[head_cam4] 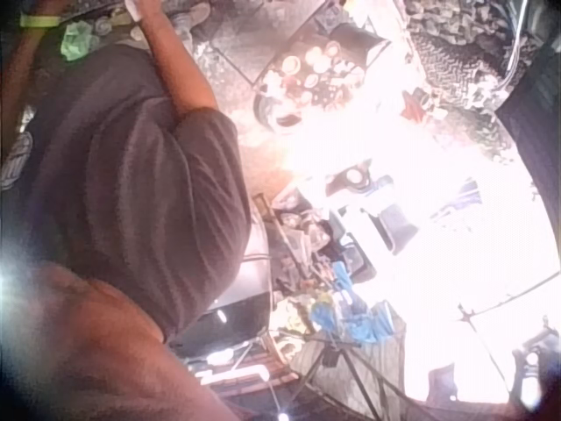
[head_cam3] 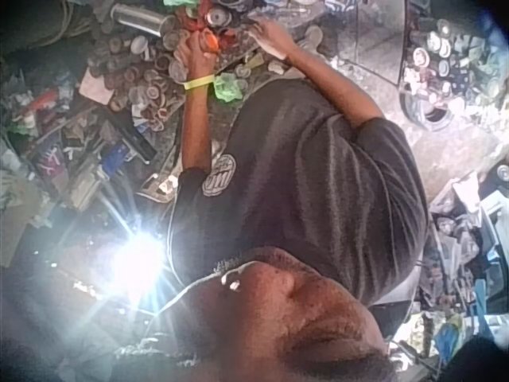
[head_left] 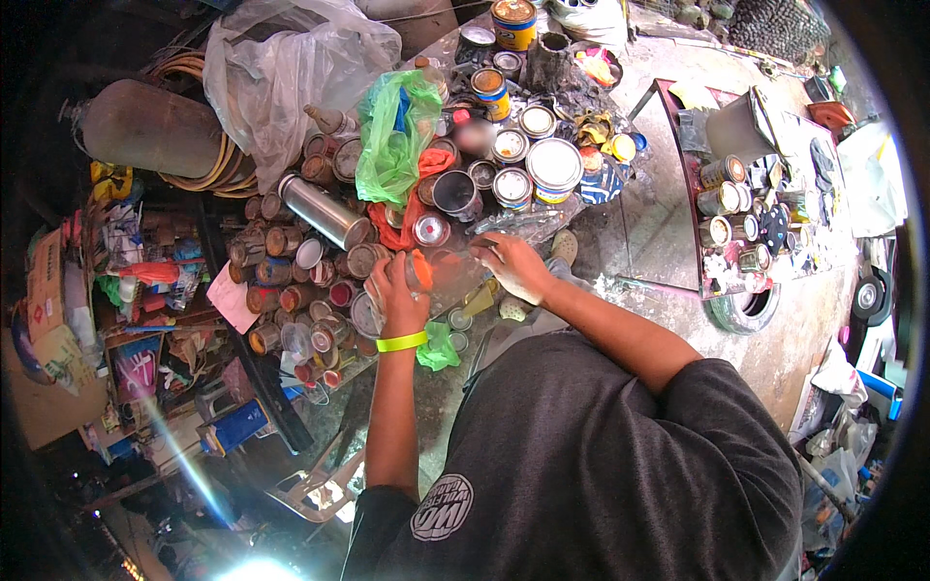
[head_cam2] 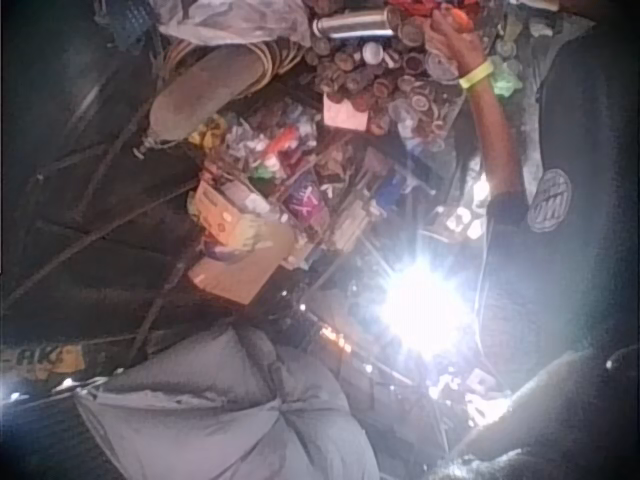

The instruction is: The person selects a small paint can from a cluttered table, opens it, and uses a metal spatula to stir the red paint inside. They repeatedly dip the spatula into the can and scrape the sides to mix the contents, then place the can back on the table.

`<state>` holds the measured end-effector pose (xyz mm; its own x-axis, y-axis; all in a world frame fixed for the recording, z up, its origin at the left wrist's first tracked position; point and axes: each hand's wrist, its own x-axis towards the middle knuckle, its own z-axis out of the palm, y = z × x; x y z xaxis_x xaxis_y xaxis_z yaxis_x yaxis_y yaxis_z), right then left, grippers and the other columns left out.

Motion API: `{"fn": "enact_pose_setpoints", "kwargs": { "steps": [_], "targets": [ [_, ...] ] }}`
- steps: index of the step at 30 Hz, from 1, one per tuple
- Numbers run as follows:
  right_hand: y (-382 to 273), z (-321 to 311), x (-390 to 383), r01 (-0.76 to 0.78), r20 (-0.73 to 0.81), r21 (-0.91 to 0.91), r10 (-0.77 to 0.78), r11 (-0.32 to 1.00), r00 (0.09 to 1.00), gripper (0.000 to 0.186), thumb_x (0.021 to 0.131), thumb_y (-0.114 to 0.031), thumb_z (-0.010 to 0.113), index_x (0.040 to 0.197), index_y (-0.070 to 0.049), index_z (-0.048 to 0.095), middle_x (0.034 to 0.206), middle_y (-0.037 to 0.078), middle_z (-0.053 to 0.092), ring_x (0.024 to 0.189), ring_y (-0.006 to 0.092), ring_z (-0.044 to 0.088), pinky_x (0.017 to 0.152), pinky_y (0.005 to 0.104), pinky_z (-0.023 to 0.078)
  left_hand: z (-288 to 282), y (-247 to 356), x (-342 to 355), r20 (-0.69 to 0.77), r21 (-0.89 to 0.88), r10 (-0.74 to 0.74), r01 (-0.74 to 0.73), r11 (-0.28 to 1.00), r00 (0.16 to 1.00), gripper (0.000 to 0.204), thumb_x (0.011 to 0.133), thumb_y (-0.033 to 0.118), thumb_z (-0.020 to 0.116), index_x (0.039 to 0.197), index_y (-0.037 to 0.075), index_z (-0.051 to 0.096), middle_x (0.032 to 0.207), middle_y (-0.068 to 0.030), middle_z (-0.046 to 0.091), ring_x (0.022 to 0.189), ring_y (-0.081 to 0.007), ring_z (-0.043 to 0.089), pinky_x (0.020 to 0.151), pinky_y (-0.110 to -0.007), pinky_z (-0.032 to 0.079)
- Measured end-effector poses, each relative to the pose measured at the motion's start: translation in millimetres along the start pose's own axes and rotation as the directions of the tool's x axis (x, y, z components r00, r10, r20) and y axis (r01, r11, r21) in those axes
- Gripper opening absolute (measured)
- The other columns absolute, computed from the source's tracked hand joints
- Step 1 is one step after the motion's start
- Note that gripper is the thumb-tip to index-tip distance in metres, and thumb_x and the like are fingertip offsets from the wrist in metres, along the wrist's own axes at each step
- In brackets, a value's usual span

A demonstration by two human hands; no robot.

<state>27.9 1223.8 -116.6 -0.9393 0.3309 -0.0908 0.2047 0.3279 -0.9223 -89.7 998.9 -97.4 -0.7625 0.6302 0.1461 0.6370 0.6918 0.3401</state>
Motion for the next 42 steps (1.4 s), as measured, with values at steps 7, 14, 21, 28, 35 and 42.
{"fn": "enact_pose_setpoints", "kwargs": {
  "steps": [7, 14, 21, 28, 35, 42],
  "targets": [
    [0.3, -2.7, -0.5, 0.005, -0.008, -0.011, -0.005, 1.0, 1.0, 0.026, 0.103, -0.024, 0.062, 0.116, -0.003, 0.069, 0.108, 0.02, 0.072, 0.1, 0.0399, 0.069, 0.085, 0.0443, 0.053, -4.1, 2.7, 1.1, 0.0, -0.014, -0.044, 0.044, 0.999, 0.999, 0.087, 0.061, 0.003, 0.078, 0.144, 0.01, 0.052, 0.137, -0.0187, 0.047, 0.127, -0.0437, 0.045, 0.11, -0.055, 0.034],
    [-1.0, -5.3, -1.3, -0.034, 0.007, 0.046, 0.034, 0.998, 0.999, 0.026, 0.101, -0.026, 0.062, 0.112, -0.003, 0.068, 0.104, 0.023, 0.07, 0.097, 0.0451, 0.066, 0.081, 0.0509, 0.052, 8.9, -3.6, -13.3, -0.01, -0.01, -0.073, 0.073, 0.997, 0.997, 0.083, 0.065, 0.008, 0.081, 0.143, 0.012, 0.053, 0.137, -0.0153, 0.048, 0.127, -0.0418, 0.047, 0.108, -0.054, 0.038],
    [-3.8, -6.2, -2.1, -0.014, -0.016, 0.039, 0.015, 0.999, 1.0, 0.025, 0.101, -0.025, 0.063, 0.11, -0.003, 0.069, 0.103, 0.022, 0.07, 0.097, 0.0447, 0.067, 0.082, 0.0505, 0.052, 12.7, -6.2, -11.1, -0.03, -0.016, -0.105, 0.105, 0.994, 0.994, 0.09, 0.06, 0.007, 0.083, 0.144, 0.012, 0.052, 0.137, -0.0151, 0.047, 0.13, -0.0398, 0.045, 0.112, -0.055, 0.031],
    [-6.0, -7.2, -2.6, 0.008, -0.035, 0.05, -0.007, 0.999, 0.999, 0.024, 0.1, -0.023, 0.063, 0.109, -0.002, 0.07, 0.104, 0.022, 0.071, 0.097, 0.0439, 0.067, 0.083, 0.049, 0.053, 6.8, 3.0, -12.4, -0.02, 0.011, -0.088, 0.088, 0.996, 0.996, 0.082, 0.065, 0.008, 0.081, 0.142, 0.011, 0.053, 0.136, -0.0161, 0.049, 0.123, -0.042, 0.049, 0.106, -0.055, 0.039],
    [-13.7, -10.4, -3.6, -0.028, -0.002, 0.004, 0.028, 1.0, 1.0, 0.022, 0.1, -0.023, 0.064, 0.11, -0.003, 0.069, 0.104, 0.022, 0.071, 0.095, 0.0442, 0.067, 0.081, 0.0482, 0.054, 9.8, -2.8, -8.9, -0.036, -0.03, -0.14, 0.139, 0.99, 0.99, 0.089, 0.062, 0.007, 0.081, 0.145, 0.014, 0.051, 0.137, -0.0161, 0.047, 0.129, -0.0421, 0.046, 0.111, -0.056, 0.034],
    [-7.1, -5.7, -2.8, 0.008, -0.037, 0.019, -0.007, 1.0, 0.999, 0.022, 0.1, -0.023, 0.064, 0.109, -0.004, 0.069, 0.102, 0.021, 0.071, 0.094, 0.0443, 0.068, 0.079, 0.049, 0.054, 17.0, -7.9, -13.7, -0.025, -0.032, -0.109, 0.109, 0.994, 0.994, 0.089, 0.061, 0.007, 0.081, 0.145, 0.013, 0.051, 0.138, -0.0169, 0.046, 0.13, -0.0427, 0.044, 0.11, -0.056, 0.034]
  ]
}}
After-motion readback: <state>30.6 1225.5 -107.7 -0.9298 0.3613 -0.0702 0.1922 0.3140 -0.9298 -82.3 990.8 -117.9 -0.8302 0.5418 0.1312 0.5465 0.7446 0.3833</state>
